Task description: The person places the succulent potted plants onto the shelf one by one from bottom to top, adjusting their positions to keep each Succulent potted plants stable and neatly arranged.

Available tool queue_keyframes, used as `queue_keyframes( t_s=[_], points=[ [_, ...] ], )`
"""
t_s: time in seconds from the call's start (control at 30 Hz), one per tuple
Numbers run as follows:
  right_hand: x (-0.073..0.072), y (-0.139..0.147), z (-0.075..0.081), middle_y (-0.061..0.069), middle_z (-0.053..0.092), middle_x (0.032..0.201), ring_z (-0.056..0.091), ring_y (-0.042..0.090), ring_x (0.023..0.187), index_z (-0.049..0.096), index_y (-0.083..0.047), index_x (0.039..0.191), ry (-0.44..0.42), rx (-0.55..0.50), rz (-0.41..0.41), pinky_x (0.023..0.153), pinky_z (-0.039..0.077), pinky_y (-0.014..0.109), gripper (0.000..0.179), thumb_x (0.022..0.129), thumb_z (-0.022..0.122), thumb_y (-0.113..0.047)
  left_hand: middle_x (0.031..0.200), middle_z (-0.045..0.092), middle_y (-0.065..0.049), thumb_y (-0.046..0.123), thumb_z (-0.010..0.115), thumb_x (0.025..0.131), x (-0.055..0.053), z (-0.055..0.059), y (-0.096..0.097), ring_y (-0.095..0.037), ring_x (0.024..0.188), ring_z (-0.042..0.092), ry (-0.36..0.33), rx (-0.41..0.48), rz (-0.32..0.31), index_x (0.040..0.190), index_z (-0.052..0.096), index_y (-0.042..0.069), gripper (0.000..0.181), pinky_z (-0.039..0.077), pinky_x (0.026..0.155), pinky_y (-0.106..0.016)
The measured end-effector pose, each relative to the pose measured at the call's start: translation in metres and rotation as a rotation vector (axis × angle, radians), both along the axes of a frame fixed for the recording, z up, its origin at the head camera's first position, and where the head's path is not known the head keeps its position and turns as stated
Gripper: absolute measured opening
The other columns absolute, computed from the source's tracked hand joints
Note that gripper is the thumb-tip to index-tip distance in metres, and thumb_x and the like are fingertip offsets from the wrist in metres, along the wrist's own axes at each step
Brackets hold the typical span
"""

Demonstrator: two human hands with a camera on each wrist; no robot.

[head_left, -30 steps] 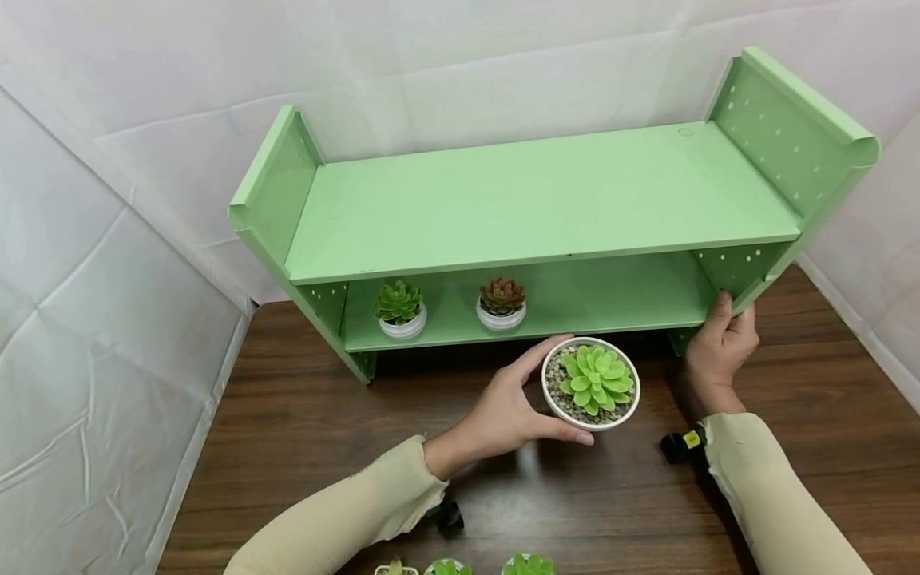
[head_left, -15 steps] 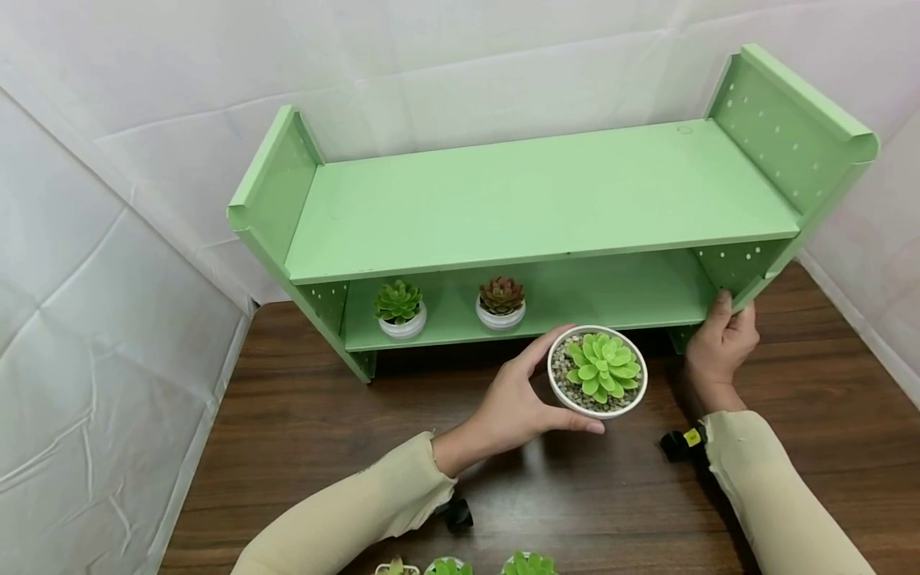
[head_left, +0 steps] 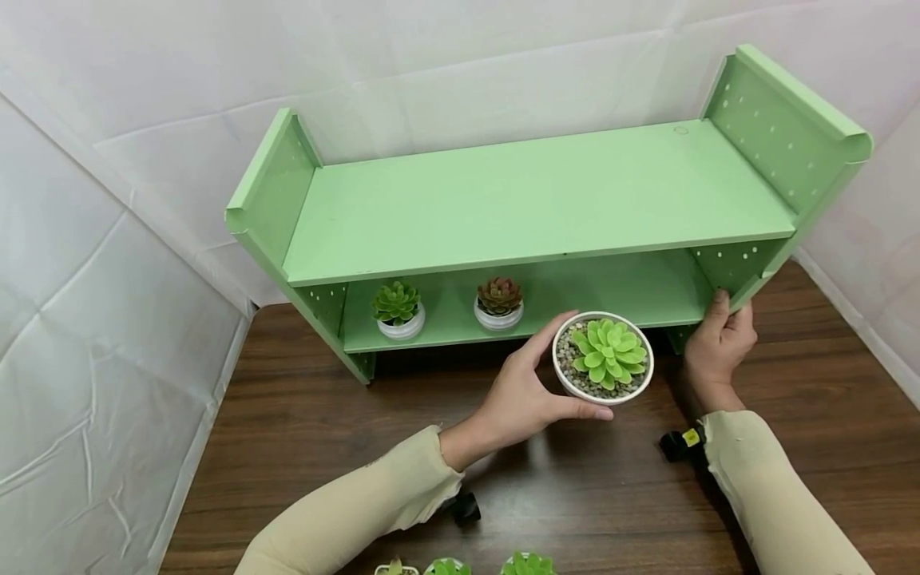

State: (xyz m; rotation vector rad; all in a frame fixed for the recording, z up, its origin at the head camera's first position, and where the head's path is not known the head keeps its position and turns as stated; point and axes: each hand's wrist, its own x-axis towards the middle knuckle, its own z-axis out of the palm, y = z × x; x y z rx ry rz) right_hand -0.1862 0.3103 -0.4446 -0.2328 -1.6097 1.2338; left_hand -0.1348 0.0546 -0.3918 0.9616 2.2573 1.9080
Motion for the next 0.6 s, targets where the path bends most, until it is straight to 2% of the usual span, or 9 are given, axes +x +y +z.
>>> queue_keyframes(
  t_s=[0.23, 0.4, 0.6],
  points=[
    [-0.001, 0.001, -0.002, 0.027, 0.066, 0.105, 0.060, 0.003, 0.088, 0.065, 0.010, 0.117, 0.005, 0.006, -0.004, 0.080, 0.043, 0.018, 0.027, 0.101, 0.052, -0.007, 0.143, 0.046, 0.012, 0.016, 0.096, 0.063, -0.003, 0.004, 0.005, -0.007, 0.131, 0.041, -0.001, 0.034, -0.002, 0.150, 0.036, 0.031, 0.106, 0.031, 0.110, -0.032],
    [-0.001, 0.001, -0.001, 0.030, 0.065, 0.105, 0.061, 0.004, 0.089, 0.065, 0.010, 0.117, 0.012, 0.014, 0.005, 0.080, 0.043, 0.018, 0.027, 0.101, 0.051, -0.007, 0.142, 0.046, 0.012, 0.017, 0.096, 0.063, -0.005, 0.006, 0.008, -0.006, 0.130, 0.042, -0.018, 0.019, -0.008, 0.150, 0.036, 0.029, 0.106, 0.032, 0.109, -0.032],
    [-0.001, 0.002, -0.002, 0.029, 0.065, 0.105, 0.061, 0.003, 0.089, 0.066, 0.010, 0.116, 0.011, 0.014, 0.000, 0.080, 0.043, 0.018, 0.027, 0.101, 0.052, -0.008, 0.139, 0.049, 0.012, 0.015, 0.095, 0.063, -0.011, 0.009, 0.012, -0.006, 0.125, 0.046, -0.011, 0.050, 0.012, 0.149, 0.039, 0.028, 0.103, 0.036, 0.106, -0.029]
  ],
)
